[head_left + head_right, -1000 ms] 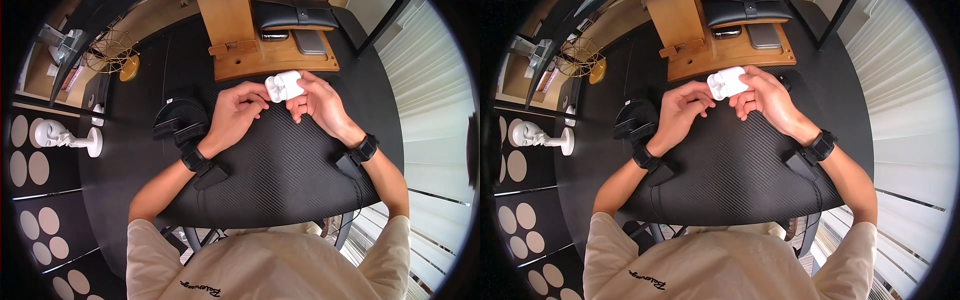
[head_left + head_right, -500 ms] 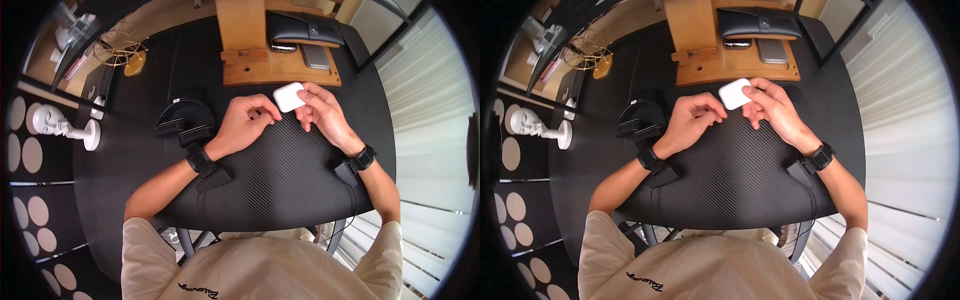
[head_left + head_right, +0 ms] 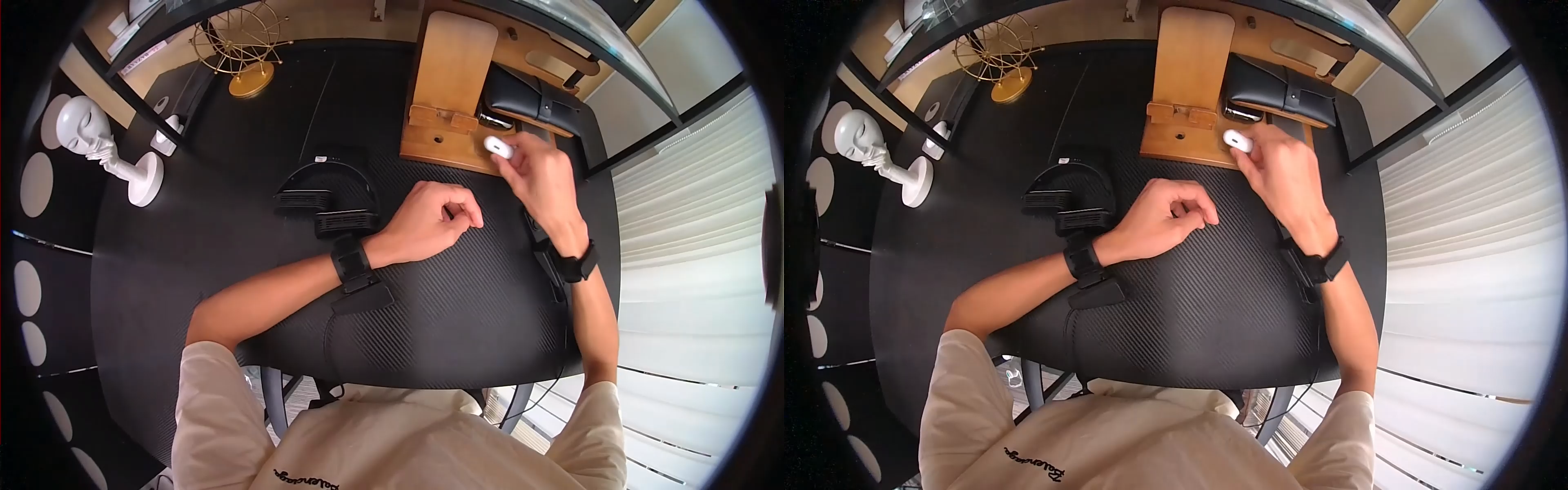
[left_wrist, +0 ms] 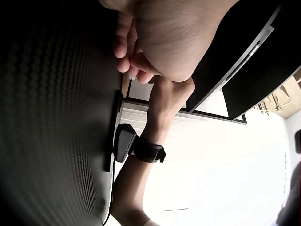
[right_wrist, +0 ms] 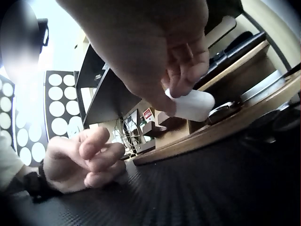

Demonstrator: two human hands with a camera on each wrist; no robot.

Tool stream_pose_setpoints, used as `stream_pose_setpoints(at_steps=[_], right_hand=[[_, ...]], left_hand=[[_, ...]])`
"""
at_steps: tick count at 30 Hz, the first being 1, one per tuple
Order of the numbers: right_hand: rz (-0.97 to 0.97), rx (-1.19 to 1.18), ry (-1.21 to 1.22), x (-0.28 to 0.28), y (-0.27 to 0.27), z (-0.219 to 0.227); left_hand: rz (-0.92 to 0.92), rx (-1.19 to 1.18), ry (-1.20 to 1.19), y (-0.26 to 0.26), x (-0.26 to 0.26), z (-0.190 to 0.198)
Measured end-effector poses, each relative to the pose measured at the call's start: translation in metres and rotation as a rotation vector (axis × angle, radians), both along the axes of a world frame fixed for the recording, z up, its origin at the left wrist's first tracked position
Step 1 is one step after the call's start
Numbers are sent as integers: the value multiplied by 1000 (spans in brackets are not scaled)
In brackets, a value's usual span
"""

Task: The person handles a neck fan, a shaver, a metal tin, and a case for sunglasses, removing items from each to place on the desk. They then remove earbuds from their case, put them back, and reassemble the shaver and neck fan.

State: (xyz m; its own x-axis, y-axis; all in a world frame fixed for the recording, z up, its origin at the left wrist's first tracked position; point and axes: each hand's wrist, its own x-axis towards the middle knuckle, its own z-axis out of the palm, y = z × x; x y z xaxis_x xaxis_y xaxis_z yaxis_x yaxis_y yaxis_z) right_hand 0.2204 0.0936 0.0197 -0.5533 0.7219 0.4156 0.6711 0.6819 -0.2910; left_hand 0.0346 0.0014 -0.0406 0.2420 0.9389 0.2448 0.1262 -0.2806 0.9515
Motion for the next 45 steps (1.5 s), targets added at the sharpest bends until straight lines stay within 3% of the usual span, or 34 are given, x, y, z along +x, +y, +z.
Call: stream_pose_setpoints(at_steps=[3,7,9,12,15,25,29,32,36,42,45], right_hand=[[65,-183,129,-10,-1,-3],[33,-255,348,-9,-9,7],[24,-303,308,-1,-8,7],[157,-63,-42,9,-8,3],[261,47,-138,11,-10,-8],[252,-77,-120,27,-7,0],[188,-153,-64,44,-24,23],[-89,-276,-304,64,-39,21],[-202,-234,-498,78,-54,16],[-376,-386,-588,79,-52,20],[-333,-310,-507,86,-53,9]], left_hand=[[-4,16,12,1,-1,2],[8,2,7,-1,-1,3],[7,5,4,-1,-1,2],[-7,16,30,0,1,2],[-4,2,45,1,0,1],[3,-66,78,1,0,8],[-8,-36,36,1,0,2],[1,-18,19,1,1,0],[5,-28,39,1,1,4],[6,-5,61,-1,1,5],[-26,-33,84,-2,0,6]])
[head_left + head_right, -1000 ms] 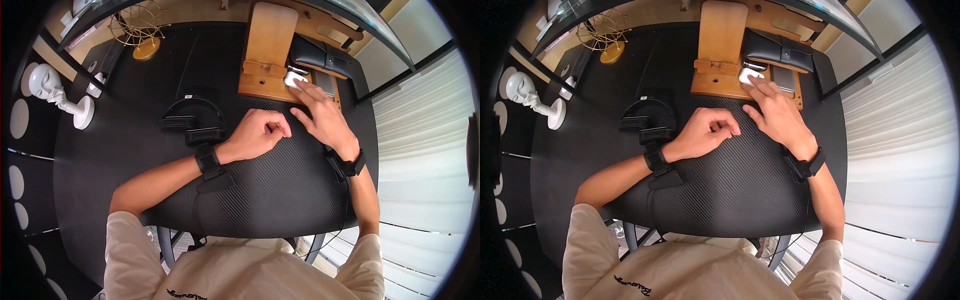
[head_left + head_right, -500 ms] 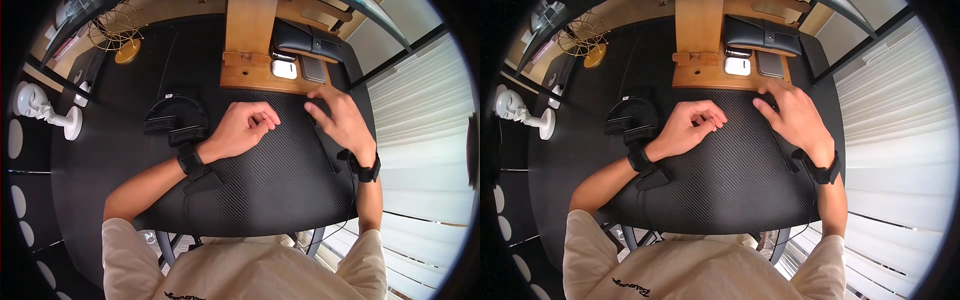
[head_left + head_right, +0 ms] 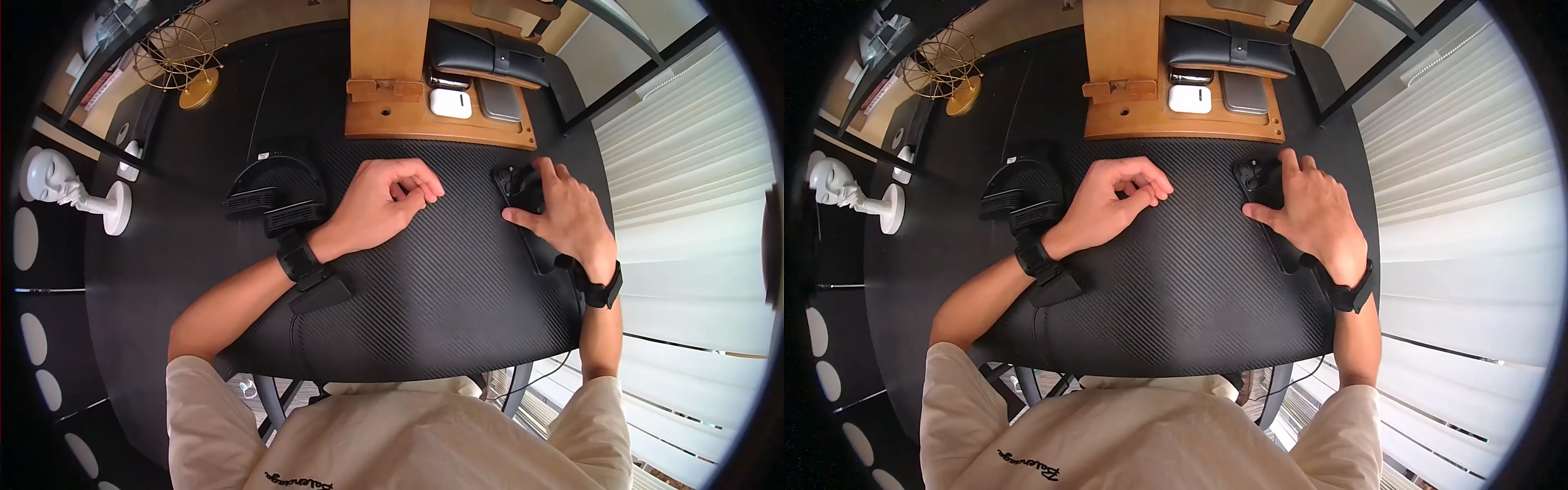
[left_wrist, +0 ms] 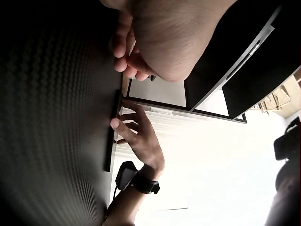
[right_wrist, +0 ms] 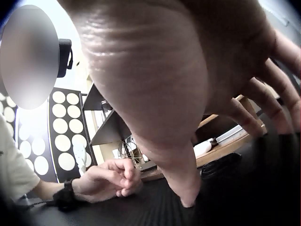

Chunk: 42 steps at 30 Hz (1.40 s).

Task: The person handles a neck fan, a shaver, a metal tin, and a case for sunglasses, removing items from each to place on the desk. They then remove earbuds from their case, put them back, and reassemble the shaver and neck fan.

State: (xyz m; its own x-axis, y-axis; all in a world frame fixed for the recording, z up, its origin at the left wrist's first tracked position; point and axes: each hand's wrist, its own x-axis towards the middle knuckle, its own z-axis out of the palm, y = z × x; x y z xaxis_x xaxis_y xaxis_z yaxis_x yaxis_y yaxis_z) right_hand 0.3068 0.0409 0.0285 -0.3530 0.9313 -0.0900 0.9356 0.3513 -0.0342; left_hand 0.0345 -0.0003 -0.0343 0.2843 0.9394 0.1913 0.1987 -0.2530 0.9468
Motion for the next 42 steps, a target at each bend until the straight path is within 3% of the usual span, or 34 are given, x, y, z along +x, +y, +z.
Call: stream_pose_setpoints(at_steps=[4,7,11,14,16,23,26,28,29,30,32,34,36,37,40,42], right_hand=[[53,-10,65,-14,-2,6],[107,113,-40,-21,-8,-3],[129,-3,-64,-28,-15,-4],[178,152,-153,-30,-25,-14],[262,177,-20,-27,-20,-14],[262,235,109,-27,-15,-18],[265,135,278,-29,-18,9],[125,-33,770,-32,-23,26],[120,-202,1243,-30,-15,6],[73,-419,1411,-31,-15,8],[-76,-570,1703,-45,-15,-15],[-128,-757,1710,-53,-19,-39],[-212,-896,1717,-63,-26,-56],[-212,-900,1720,-62,-28,-55],[-178,-1198,1826,-57,-28,-45],[-18,-1366,1864,-50,-18,-61]], left_hand=[[19,11,-24,1,1,-2],[4,1,-3,1,0,0],[-1,-12,-3,0,0,-2],[1,-25,5,1,1,-2],[-2,-10,7,1,1,0],[1,-21,19,1,1,-3],[6,-17,5,0,1,-1],[11,-59,-51,0,2,-1],[24,-102,-109,0,3,-1],[20,-106,-108,1,2,0],[-50,-134,-149,-1,-3,5],[-115,-118,-153,0,-5,1],[-29,-79,47,2,-4,-4],[-9,-157,-76,-1,1,-4],[86,-119,-269,0,8,-3],[87,-134,-280,2,5,-2]])
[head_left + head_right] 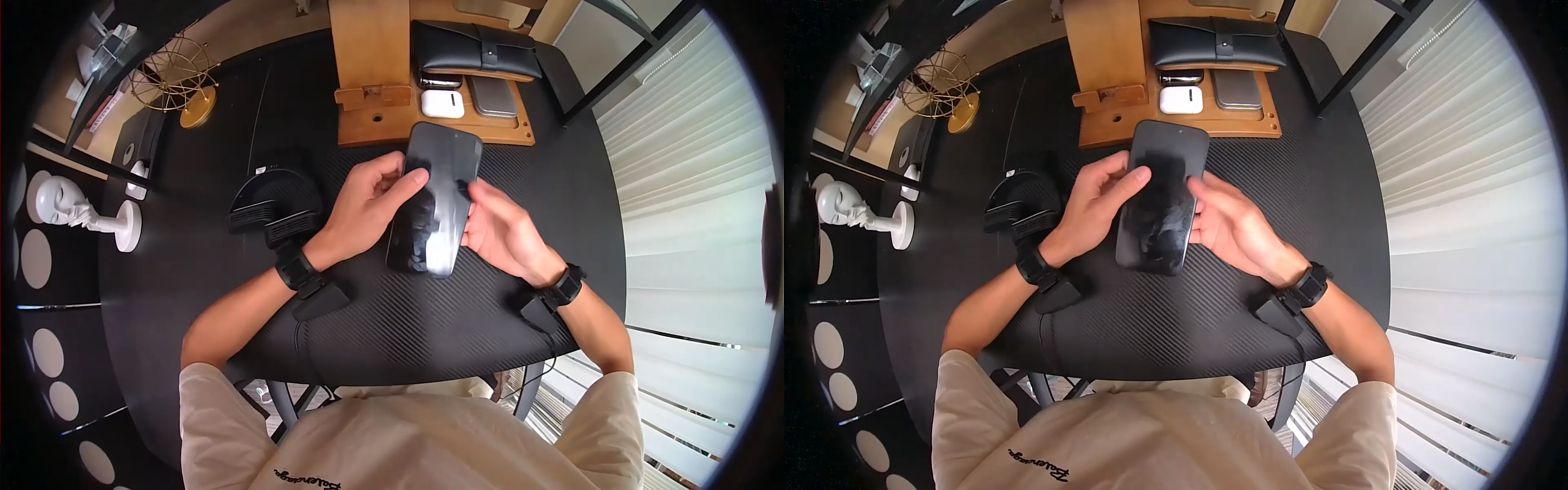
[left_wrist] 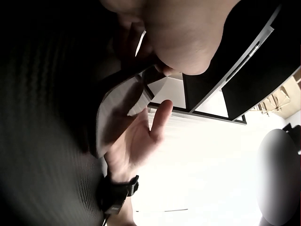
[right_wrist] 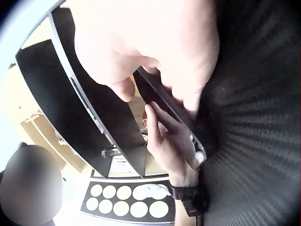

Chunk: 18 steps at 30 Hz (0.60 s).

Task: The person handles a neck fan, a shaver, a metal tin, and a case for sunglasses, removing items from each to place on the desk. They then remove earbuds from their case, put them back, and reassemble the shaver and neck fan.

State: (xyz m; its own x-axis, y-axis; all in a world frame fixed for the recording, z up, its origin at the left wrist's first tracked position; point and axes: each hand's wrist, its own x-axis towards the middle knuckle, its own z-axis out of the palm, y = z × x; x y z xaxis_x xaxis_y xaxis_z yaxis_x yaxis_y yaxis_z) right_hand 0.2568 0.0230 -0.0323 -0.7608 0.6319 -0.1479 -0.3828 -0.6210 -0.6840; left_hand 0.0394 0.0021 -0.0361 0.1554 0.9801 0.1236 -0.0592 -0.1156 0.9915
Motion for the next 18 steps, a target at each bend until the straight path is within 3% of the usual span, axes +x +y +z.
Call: stream_pose_setpoints(at_steps=[4,7,14,18], right_hand=[[98,-281,112,-6,-9,5],[79,-345,63,-13,-17,10],[156,-249,172,-7,-8,-3],[166,-90,108,-7,-6,5]], left_hand=[[-37,-43,38,-2,-4,3],[-62,-123,3,-2,-7,2],[-65,-87,-187,-3,-1,8],[-196,-49,-147,-3,-8,6]])
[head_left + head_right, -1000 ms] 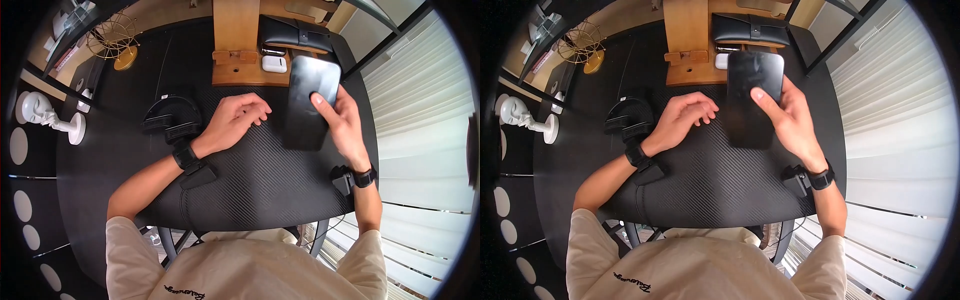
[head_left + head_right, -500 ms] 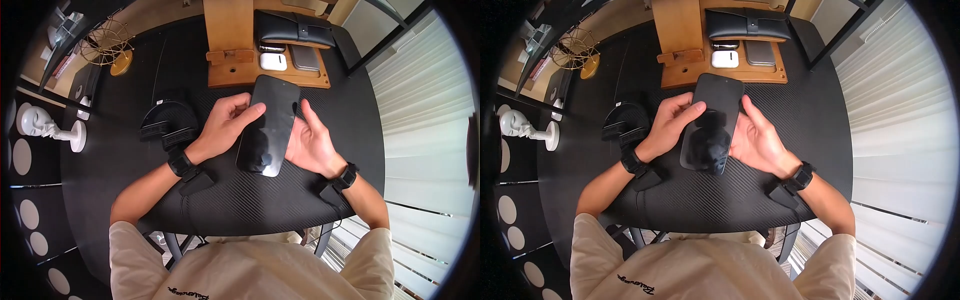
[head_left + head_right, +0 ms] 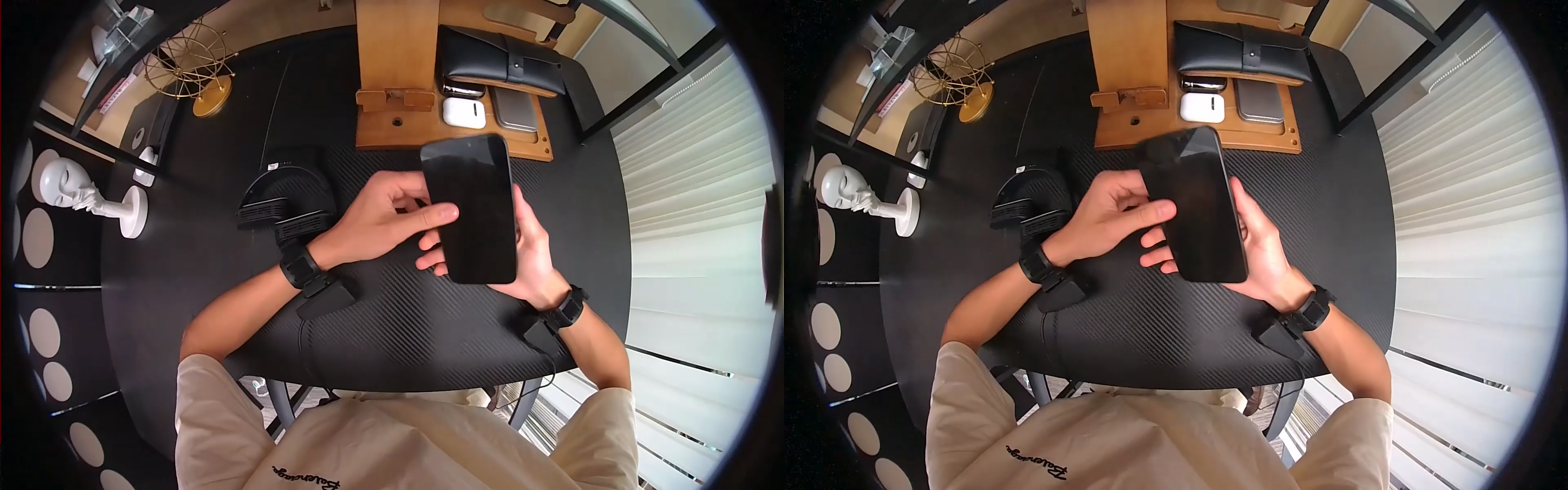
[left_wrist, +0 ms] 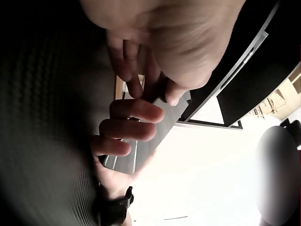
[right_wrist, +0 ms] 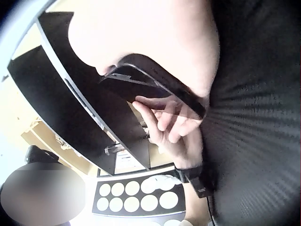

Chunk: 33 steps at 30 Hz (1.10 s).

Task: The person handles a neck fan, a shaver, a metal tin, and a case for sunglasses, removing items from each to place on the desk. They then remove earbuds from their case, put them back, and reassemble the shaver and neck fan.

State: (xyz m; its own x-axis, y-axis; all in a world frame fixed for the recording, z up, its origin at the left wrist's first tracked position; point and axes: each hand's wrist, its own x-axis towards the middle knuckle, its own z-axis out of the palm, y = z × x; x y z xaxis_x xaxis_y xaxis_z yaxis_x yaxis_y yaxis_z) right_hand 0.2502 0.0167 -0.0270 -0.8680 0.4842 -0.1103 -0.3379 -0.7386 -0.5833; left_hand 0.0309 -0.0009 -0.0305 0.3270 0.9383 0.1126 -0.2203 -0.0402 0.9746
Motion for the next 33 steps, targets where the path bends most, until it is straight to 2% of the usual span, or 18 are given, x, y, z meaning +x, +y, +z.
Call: stream_pose_setpoints(at_steps=[2,4,6,7,9,12,13,22,26,28,33], right_hand=[[18,80,-44,0,-1,3],[-9,62,-61,-1,-3,4],[-23,41,-83,-1,-3,3],[-27,-3,-64,-1,-2,2],[-20,-61,-10,0,-2,1],[-18,-75,5,2,-2,-4],[-40,-71,-61,1,-2,-2],[-76,-77,-23,2,-1,-4],[-78,-96,-35,1,-2,4],[-33,-122,93,1,0,3],[8,-180,-2,4,5,2]], left_hand=[[-72,68,289,0,-4,4],[-80,40,303,1,-3,6],[-85,-87,349,1,-5,5],[-85,-91,347,0,-2,4],[-29,3,182,0,4,4],[51,-38,109,1,3,-1],[28,-41,144,1,0,2],[-2,13,225,4,-4,2],[13,7,193,4,-1,1],[13,-14,192,3,0,7],[-24,-14,129,2,-6,3]])
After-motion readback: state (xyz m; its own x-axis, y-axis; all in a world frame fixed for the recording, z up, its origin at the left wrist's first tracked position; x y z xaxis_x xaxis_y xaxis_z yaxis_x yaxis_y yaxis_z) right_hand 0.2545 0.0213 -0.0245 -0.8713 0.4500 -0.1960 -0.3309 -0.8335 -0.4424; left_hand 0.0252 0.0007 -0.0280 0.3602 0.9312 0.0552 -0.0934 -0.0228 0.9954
